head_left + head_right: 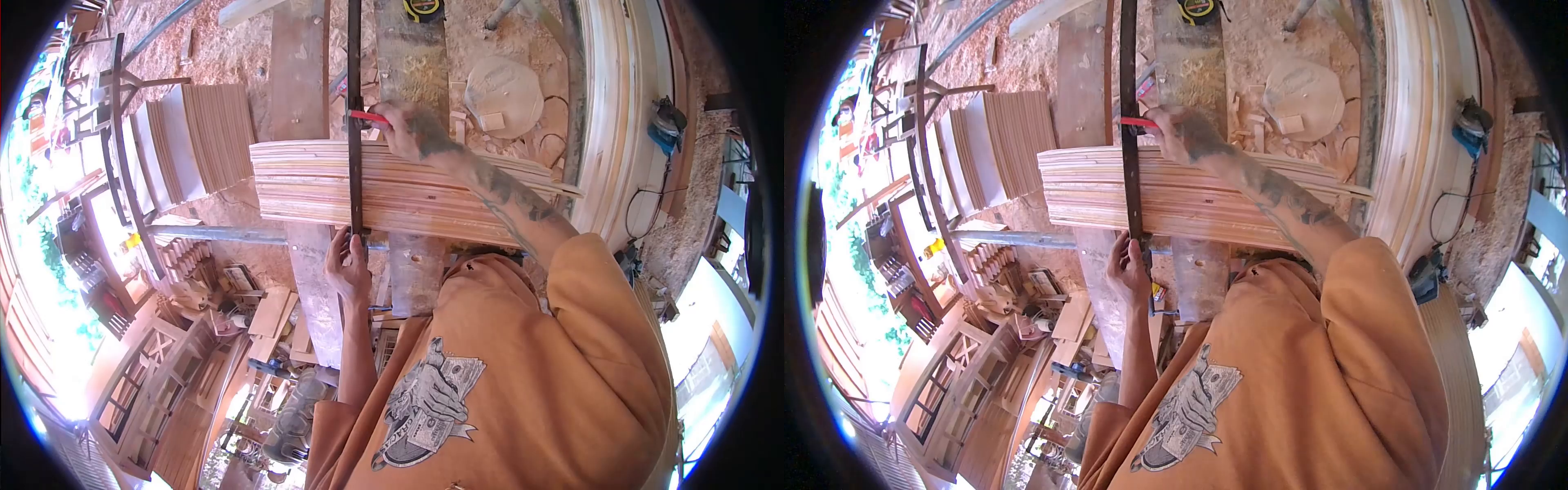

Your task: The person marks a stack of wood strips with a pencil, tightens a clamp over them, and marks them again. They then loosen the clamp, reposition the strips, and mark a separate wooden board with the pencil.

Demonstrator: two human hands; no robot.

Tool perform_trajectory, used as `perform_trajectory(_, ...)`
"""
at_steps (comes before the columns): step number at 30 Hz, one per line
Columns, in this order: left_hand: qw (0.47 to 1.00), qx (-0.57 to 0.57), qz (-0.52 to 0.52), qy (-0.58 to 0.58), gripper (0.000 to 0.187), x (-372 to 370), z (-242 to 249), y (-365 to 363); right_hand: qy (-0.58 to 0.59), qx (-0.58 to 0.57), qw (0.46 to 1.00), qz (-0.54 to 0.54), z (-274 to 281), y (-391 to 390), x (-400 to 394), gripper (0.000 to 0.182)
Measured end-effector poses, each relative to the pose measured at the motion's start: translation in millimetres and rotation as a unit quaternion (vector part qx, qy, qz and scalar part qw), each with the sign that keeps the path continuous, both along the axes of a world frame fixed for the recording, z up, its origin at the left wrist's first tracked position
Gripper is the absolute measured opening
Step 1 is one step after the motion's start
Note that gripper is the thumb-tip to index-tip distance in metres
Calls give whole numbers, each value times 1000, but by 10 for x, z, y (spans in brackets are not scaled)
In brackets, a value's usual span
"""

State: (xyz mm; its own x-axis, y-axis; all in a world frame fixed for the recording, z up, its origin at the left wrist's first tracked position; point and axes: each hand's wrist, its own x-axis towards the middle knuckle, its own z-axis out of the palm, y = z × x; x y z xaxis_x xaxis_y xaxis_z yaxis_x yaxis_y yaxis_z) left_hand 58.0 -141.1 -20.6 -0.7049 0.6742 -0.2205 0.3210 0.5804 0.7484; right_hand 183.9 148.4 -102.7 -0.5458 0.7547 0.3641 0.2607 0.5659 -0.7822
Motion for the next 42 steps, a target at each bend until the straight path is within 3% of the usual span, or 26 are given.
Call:
perform_trajectory(2,1000,7,-4,0,33,-14,-36,-19,-32,68,997,7,51,-9,2,26)
perform_trajectory(5,1000,13,-11,10,32,-20,-41,-15,-96,0,995,40,193,121,-40,25)
perform_trajectory(8,1000,29,-3,3,31,22,-28,23,-107,-36,993,-24,82,336,-142,24)
perform_trajectory(12,1000,20,-8,21,30,4,-8,16,-74,49,996,5,67,471,-106,24)
perform_trajectory(15,999,23,-12,24,30,6,11,31,-84,35,995,32,68,524,-75,23)
perform_trajectory(18,999,14,-21,37,30,-6,6,25,-85,-10,992,94,59,682,-47,27)
perform_trajectory(20,1000,21,-11,16,30,-10,-24,-4,-123,-102,979,126,81,764,-45,23)
perform_trajectory(24,1000,19,-1,-3,31,-8,-40,-7,-211,-237,927,201,576,973,-26,25)
perform_trajectory(27,1000,26,0,-9,31,-7,-79,-22,-245,-21,957,154,389,829,-78,27)
perform_trajectory(33,1000,18,-19,8,31,-22,-48,-1,-114,-103,983,100,250,718,-24,17)
perform_trajectory(36,1000,14,-19,7,31,-7,-5,15,-105,-41,994,2,179,550,-124,17)
perform_trajectory(39,999,15,-23,25,31,-13,10,21,-23,-35,999,-7,148,513,-177,17)
perform_trajectory(42,999,29,-14,16,30,0,18,34,-166,-15,986,17,229,530,-190,18)
